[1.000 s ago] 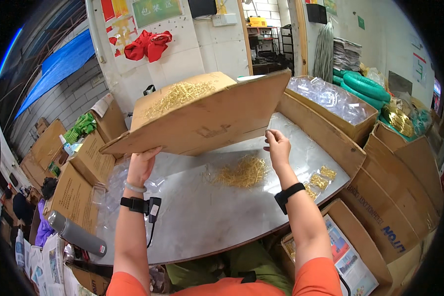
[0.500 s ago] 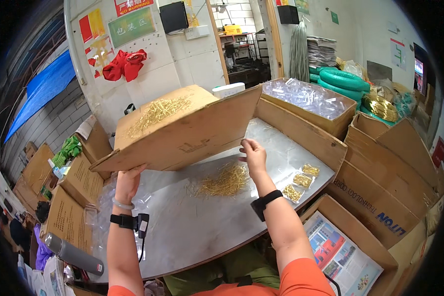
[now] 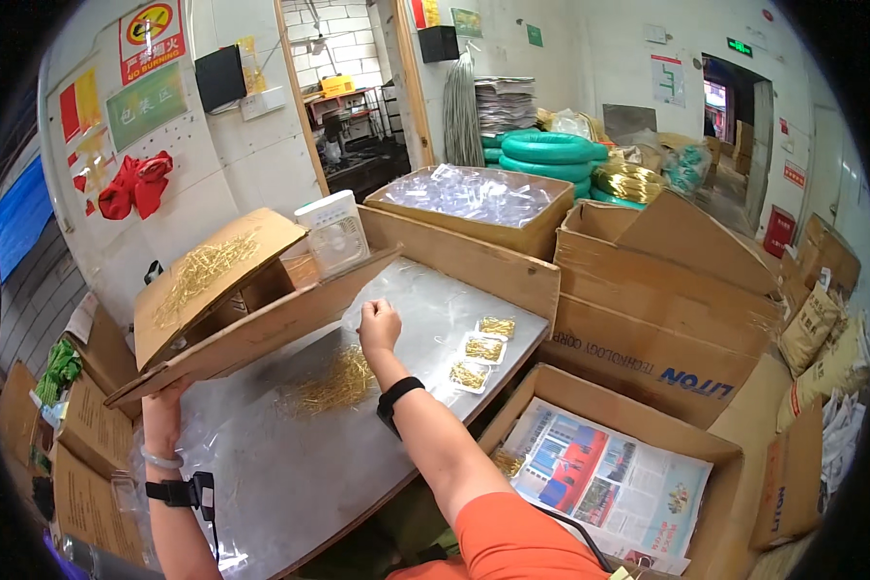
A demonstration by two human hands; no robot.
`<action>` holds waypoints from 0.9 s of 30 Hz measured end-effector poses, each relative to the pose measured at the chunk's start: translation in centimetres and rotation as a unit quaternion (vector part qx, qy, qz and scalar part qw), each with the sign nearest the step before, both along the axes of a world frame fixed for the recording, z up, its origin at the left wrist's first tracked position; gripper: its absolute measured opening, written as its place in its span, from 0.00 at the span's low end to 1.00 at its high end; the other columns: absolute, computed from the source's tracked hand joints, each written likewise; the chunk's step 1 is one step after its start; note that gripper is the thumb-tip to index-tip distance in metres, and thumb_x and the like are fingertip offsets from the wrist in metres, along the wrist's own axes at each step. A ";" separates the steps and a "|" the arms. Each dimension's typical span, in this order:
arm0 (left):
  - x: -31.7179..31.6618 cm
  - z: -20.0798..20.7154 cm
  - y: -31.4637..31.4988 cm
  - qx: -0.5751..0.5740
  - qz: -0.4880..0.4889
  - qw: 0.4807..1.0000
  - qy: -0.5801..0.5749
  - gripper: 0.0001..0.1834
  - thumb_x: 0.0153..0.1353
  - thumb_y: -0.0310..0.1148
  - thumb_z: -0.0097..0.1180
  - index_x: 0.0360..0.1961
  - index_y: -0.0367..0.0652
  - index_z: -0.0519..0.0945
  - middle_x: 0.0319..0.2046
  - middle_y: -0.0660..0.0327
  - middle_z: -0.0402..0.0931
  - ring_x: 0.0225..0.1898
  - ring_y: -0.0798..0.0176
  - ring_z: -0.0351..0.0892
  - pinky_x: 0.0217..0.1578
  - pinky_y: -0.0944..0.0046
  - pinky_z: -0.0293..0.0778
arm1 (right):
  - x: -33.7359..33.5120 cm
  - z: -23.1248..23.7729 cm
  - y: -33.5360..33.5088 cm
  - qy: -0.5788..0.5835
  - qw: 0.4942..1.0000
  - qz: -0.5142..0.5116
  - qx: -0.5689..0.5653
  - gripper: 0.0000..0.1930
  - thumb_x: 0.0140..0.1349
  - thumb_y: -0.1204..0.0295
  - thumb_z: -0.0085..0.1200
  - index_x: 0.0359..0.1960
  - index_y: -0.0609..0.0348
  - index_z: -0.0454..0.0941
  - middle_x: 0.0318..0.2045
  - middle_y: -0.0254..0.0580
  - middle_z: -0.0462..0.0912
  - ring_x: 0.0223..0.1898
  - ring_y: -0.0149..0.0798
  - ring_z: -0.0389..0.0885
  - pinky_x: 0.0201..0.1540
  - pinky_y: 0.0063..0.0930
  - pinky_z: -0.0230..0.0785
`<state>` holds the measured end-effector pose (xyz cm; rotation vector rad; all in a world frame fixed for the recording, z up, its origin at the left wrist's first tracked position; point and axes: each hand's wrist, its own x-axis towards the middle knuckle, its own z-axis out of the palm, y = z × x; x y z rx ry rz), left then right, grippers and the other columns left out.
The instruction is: Gathering loose gold-colored metal strips from a box and bundling them into small plastic packets.
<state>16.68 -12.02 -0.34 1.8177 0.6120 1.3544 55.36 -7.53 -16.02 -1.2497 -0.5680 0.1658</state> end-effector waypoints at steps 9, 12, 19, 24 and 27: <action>-3.4 0.0 0.6 -0.025 0.009 0.995 -0.099 0.14 0.60 0.16 0.61 0.48 0.35 0.83 0.45 0.61 0.83 0.48 0.66 0.79 0.53 0.64 0.73 | 2.4 -1.6 -1.4 0.132 0.984 0.118 0.018 0.18 0.69 0.61 0.55 0.38 0.68 0.82 0.31 0.44 0.86 0.31 0.34 0.85 0.33 0.37 0.82; -3.0 1.5 -0.7 -0.007 -0.011 0.990 -0.144 0.15 0.60 0.15 0.60 0.49 0.34 0.82 0.47 0.61 0.83 0.49 0.64 0.80 0.55 0.64 0.73 | 1.9 -2.1 -3.4 0.003 0.955 0.270 -0.124 0.20 0.65 0.61 0.61 0.47 0.69 0.82 0.39 0.45 0.87 0.40 0.43 0.86 0.42 0.42 0.83; -2.1 5.0 -4.2 0.040 0.001 0.985 -0.170 0.15 0.60 0.13 0.58 0.49 0.32 0.81 0.49 0.58 0.81 0.51 0.62 0.79 0.57 0.61 0.73 | 1.7 6.7 -6.8 -0.356 0.933 0.020 0.057 0.43 0.55 0.60 0.72 0.71 0.56 0.64 0.61 0.55 0.77 0.63 0.53 0.75 0.65 0.41 0.66; -0.5 6.6 -6.0 0.031 -0.049 0.990 -0.129 0.15 0.63 0.16 0.58 0.51 0.33 0.80 0.50 0.59 0.81 0.54 0.62 0.78 0.59 0.61 0.71 | 2.9 18.2 -12.3 -0.296 0.926 0.153 0.176 0.32 0.59 0.74 0.68 0.64 0.58 0.68 0.53 0.43 0.81 0.57 0.38 0.77 0.61 0.34 0.67; 2.8 8.0 -7.2 -0.002 -0.013 0.995 -0.099 0.20 0.63 0.18 0.59 0.57 0.34 0.77 0.54 0.58 0.78 0.58 0.60 0.75 0.61 0.61 0.69 | 4.7 22.9 -16.5 -0.303 0.898 0.200 0.247 0.26 0.59 0.77 0.67 0.59 0.59 0.73 0.50 0.36 0.81 0.52 0.32 0.77 0.56 0.30 0.70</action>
